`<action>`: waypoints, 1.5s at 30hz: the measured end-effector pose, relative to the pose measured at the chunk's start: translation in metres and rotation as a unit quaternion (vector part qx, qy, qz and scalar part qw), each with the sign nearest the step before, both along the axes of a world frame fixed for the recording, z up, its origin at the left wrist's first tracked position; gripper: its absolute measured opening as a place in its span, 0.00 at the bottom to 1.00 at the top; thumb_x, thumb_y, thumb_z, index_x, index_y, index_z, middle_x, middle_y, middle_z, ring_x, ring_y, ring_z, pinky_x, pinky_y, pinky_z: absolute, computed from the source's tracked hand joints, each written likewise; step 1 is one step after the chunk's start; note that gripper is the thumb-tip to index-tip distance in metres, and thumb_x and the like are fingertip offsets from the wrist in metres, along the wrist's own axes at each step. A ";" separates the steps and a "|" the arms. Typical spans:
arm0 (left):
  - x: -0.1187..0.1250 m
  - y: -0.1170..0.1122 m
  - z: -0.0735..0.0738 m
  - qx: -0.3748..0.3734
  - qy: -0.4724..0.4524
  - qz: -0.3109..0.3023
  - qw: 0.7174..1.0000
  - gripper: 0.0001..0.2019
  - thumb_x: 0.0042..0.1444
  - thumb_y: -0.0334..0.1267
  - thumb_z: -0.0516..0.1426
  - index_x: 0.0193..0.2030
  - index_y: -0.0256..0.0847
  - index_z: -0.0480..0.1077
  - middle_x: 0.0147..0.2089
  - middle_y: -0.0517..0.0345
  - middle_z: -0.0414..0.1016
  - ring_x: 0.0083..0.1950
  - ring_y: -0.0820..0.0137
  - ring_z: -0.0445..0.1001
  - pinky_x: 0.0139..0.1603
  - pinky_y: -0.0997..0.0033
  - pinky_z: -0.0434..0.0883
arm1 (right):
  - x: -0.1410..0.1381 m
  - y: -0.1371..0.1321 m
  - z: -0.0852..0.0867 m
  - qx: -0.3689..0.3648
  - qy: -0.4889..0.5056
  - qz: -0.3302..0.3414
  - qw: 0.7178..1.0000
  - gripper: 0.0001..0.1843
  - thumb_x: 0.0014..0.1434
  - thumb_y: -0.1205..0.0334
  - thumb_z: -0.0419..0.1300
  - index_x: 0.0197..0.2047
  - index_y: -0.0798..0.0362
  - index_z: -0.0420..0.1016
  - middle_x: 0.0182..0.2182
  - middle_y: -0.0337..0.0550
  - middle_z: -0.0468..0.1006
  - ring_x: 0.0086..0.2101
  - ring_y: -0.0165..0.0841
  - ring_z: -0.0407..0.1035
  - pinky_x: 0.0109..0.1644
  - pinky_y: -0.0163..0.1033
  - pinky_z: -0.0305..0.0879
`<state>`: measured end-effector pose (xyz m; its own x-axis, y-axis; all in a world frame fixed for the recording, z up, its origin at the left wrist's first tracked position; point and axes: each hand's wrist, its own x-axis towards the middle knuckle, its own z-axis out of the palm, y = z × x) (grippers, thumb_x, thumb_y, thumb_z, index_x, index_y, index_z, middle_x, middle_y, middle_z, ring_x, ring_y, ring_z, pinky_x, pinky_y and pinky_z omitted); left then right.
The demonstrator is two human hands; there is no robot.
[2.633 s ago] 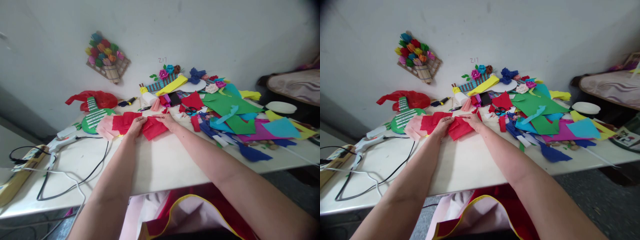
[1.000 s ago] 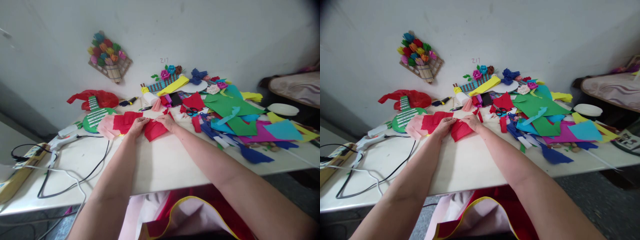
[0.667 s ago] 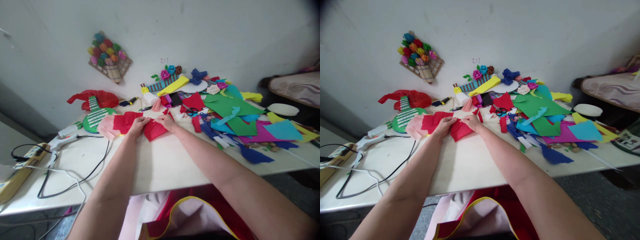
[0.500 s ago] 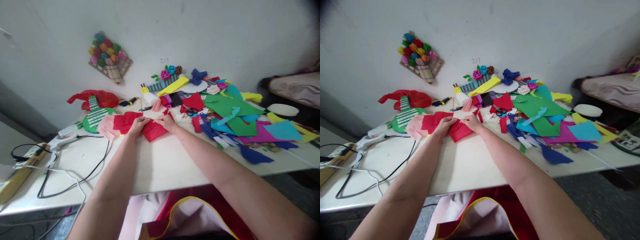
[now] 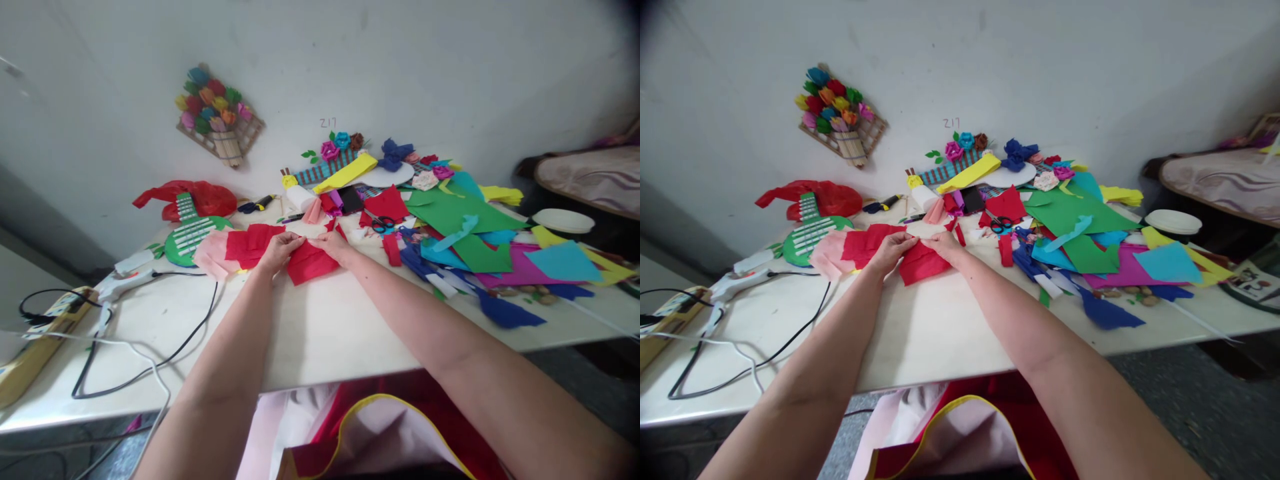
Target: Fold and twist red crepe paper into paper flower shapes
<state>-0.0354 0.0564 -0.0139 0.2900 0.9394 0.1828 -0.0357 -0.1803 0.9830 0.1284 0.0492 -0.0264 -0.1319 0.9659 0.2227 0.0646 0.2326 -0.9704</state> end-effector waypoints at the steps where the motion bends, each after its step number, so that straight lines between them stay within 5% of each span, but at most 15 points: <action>1: 0.000 0.000 0.000 0.000 0.000 -0.001 1.000 0.17 0.36 0.47 0.65 0.24 0.35 0.67 0.21 0.62 0.69 0.23 0.78 0.65 0.24 0.78 0.60 | 0.000 0.000 0.000 0.007 -0.019 -0.006 1.000 0.22 0.42 0.50 0.63 0.14 0.54 0.56 0.13 0.31 0.54 0.20 0.25 0.51 0.25 0.34 0.48; 11: 0.003 -0.001 0.002 -0.002 0.018 0.026 1.000 0.19 0.38 0.49 0.64 0.19 0.36 0.63 0.16 0.65 0.61 0.18 0.81 0.56 0.19 0.78 0.51 | -0.001 -0.002 0.003 0.081 -0.086 -0.013 0.993 0.22 0.46 0.50 0.58 0.15 0.53 0.51 0.15 0.31 0.49 0.21 0.24 0.46 0.27 0.35 0.42; 18: 0.005 -0.003 0.000 -0.063 -0.007 -0.019 0.998 0.18 0.40 0.47 0.64 0.21 0.37 0.61 0.16 0.66 0.61 0.17 0.80 0.57 0.18 0.78 0.50 | 0.000 -0.004 0.004 0.094 -0.072 0.030 0.993 0.21 0.47 0.51 0.56 0.16 0.53 0.51 0.16 0.31 0.48 0.22 0.24 0.45 0.27 0.35 0.41; 23: 0.004 0.000 -0.001 -0.049 -0.012 -0.013 0.999 0.19 0.37 0.47 0.65 0.21 0.37 0.61 0.17 0.66 0.63 0.17 0.81 0.59 0.18 0.79 0.53 | -0.001 -0.001 -0.001 0.062 -0.050 0.064 0.995 0.22 0.46 0.48 0.57 0.17 0.53 0.53 0.16 0.31 0.49 0.21 0.24 0.46 0.27 0.34 0.42; 28: 0.002 0.001 0.000 -0.039 -0.024 0.025 0.999 0.19 0.36 0.47 0.65 0.21 0.37 0.61 0.16 0.66 0.64 0.17 0.81 0.59 0.18 0.79 0.55 | 0.001 0.003 -0.007 0.031 -0.045 0.029 0.998 0.24 0.44 0.45 0.58 0.17 0.53 0.52 0.16 0.31 0.51 0.21 0.24 0.48 0.26 0.34 0.43; 33: 0.000 0.000 -0.001 -0.057 -0.021 -0.004 0.998 0.18 0.39 0.48 0.64 0.23 0.37 0.64 0.19 0.63 0.67 0.20 0.78 0.64 0.20 0.78 0.59 | 0.002 0.000 -0.002 0.036 -0.055 0.030 0.997 0.24 0.44 0.45 0.59 0.16 0.53 0.53 0.15 0.31 0.51 0.20 0.23 0.47 0.24 0.34 0.41; 45: -0.002 0.002 -0.002 0.002 0.009 0.060 0.998 0.20 0.36 0.49 0.65 0.21 0.37 0.62 0.16 0.65 0.63 0.17 0.80 0.59 0.17 0.78 0.53 | 0.002 0.006 -0.005 0.022 -0.010 0.010 1.000 0.23 0.42 0.45 0.61 0.17 0.54 0.58 0.14 0.31 0.54 0.20 0.24 0.49 0.25 0.33 0.46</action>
